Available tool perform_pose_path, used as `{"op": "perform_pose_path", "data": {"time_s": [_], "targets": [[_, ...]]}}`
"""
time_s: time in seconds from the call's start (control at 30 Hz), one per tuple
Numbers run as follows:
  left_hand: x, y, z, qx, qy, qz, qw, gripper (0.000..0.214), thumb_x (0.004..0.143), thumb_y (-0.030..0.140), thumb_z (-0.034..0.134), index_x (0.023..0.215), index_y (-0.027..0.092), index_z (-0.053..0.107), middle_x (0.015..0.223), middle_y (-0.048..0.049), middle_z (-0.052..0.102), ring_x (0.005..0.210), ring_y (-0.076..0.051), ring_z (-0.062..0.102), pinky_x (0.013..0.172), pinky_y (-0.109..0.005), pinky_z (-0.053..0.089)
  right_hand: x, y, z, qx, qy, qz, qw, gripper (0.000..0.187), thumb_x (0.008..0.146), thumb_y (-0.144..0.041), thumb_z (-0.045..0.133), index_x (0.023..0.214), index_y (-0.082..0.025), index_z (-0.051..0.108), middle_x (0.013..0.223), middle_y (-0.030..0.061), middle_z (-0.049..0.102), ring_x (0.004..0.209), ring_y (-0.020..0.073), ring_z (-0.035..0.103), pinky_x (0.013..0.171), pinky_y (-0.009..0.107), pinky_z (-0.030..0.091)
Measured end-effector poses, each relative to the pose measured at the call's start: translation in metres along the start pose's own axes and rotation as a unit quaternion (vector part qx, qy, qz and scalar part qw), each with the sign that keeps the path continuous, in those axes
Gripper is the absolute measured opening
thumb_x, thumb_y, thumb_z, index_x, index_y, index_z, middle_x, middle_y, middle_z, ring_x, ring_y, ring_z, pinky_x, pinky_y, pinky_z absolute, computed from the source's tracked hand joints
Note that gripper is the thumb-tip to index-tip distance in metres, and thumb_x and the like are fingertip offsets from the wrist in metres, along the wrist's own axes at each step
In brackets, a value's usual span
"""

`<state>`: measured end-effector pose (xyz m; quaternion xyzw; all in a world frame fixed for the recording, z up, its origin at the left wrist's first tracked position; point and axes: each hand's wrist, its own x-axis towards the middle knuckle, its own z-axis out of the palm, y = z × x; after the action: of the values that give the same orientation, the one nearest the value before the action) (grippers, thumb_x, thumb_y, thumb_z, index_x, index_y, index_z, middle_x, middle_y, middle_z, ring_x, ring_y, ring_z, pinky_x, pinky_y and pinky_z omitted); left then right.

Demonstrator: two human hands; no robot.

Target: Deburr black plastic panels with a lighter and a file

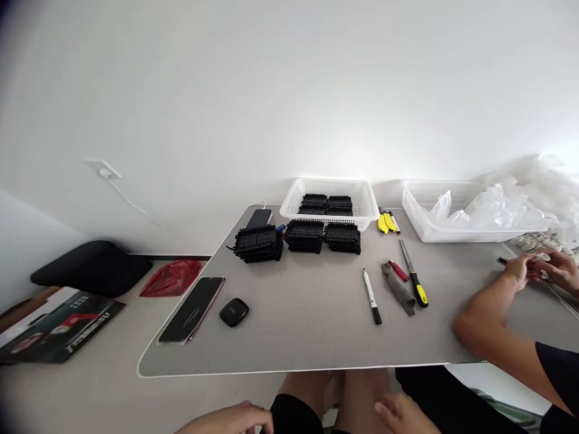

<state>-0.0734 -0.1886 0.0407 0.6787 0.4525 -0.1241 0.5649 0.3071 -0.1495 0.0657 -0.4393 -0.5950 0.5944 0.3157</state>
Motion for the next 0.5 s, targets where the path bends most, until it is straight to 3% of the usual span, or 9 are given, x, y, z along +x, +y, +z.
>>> {"op": "perform_pose_path", "data": {"time_s": [0.07, 0.13, 0.2, 0.27, 0.4, 0.5], "targets": [[0.003, 0.026, -0.025, -0.023, -0.066, 0.074, 0.995, 0.031, 0.078, 0.023, 0.062, 0.108, 0.028, 0.067, 0.089, -0.0015, 0.072, 0.079, -0.019, 0.069, 0.067, -0.028, 0.051, 0.006, 0.002, 0.008, 0.014, -0.026, -0.003, 1.0, 0.06, 0.081, -0.071, 0.052, 0.094, -0.016, 0.072, 0.082, 0.012, 0.068, 0.073, 0.0223, 0.064, 0.068, 0.037, 0.05], [0.006, 0.055, -0.052, -0.037, -0.037, 0.135, 0.99, 0.029, 0.081, 0.028, 0.061, 0.11, 0.026, 0.066, 0.084, -0.0015, 0.072, 0.073, -0.017, 0.068, 0.067, -0.027, 0.051, 0.025, -0.002, 0.011, 0.039, -0.056, -0.008, 0.998, 0.053, 0.086, -0.064, 0.05, 0.095, -0.016, 0.072, 0.085, 0.0119, 0.069, 0.072, 0.0209, 0.064, 0.067, 0.036, 0.05], [0.014, 0.079, -0.081, -0.015, 0.086, 0.177, 0.98, 0.023, 0.087, 0.033, 0.056, 0.107, 0.025, 0.065, 0.091, -0.0021, 0.072, 0.079, -0.016, 0.067, 0.074, -0.029, 0.05, 0.057, -0.012, 0.01, 0.064, -0.042, -0.028, 0.997, 0.044, 0.091, -0.054, 0.049, 0.098, -0.017, 0.071, 0.089, 0.0114, 0.07, 0.071, 0.0189, 0.063, 0.065, 0.033, 0.048], [0.03, 0.093, -0.113, 0.014, 0.229, 0.191, 0.954, 0.024, 0.091, 0.035, 0.051, 0.107, 0.025, 0.065, 0.105, -0.0035, 0.07, 0.09, -0.017, 0.066, 0.078, -0.03, 0.05, 0.102, -0.024, 0.006, 0.077, 0.047, -0.073, 0.993, 0.037, 0.09, -0.049, 0.053, 0.097, -0.018, 0.07, 0.087, 0.0091, 0.069, 0.068, 0.0163, 0.059, 0.06, 0.029, 0.045], [0.075, 0.093, -0.171, 0.084, 0.481, 0.162, 0.858, 0.022, 0.091, 0.024, 0.049, 0.108, 0.023, 0.063, 0.112, -0.0046, 0.068, 0.092, -0.018, 0.065, 0.076, -0.03, 0.05, 0.189, -0.027, -0.01, 0.039, 0.244, -0.155, 0.957, 0.033, 0.084, -0.048, 0.054, 0.089, -0.019, 0.068, 0.076, 0.0048, 0.066, 0.061, 0.014, 0.053, 0.055, 0.027, 0.04], [0.102, 0.084, -0.198, 0.138, 0.584, 0.108, 0.793, 0.025, 0.089, 0.018, 0.05, 0.112, 0.022, 0.061, 0.116, -0.0052, 0.066, 0.084, -0.018, 0.065, 0.072, -0.031, 0.051, 0.22, -0.005, -0.019, -0.016, 0.35, -0.156, 0.924, 0.033, 0.082, -0.045, 0.053, 0.091, -0.017, 0.068, 0.073, 0.004, 0.065, 0.059, 0.0142, 0.052, 0.057, 0.027, 0.041]]}}
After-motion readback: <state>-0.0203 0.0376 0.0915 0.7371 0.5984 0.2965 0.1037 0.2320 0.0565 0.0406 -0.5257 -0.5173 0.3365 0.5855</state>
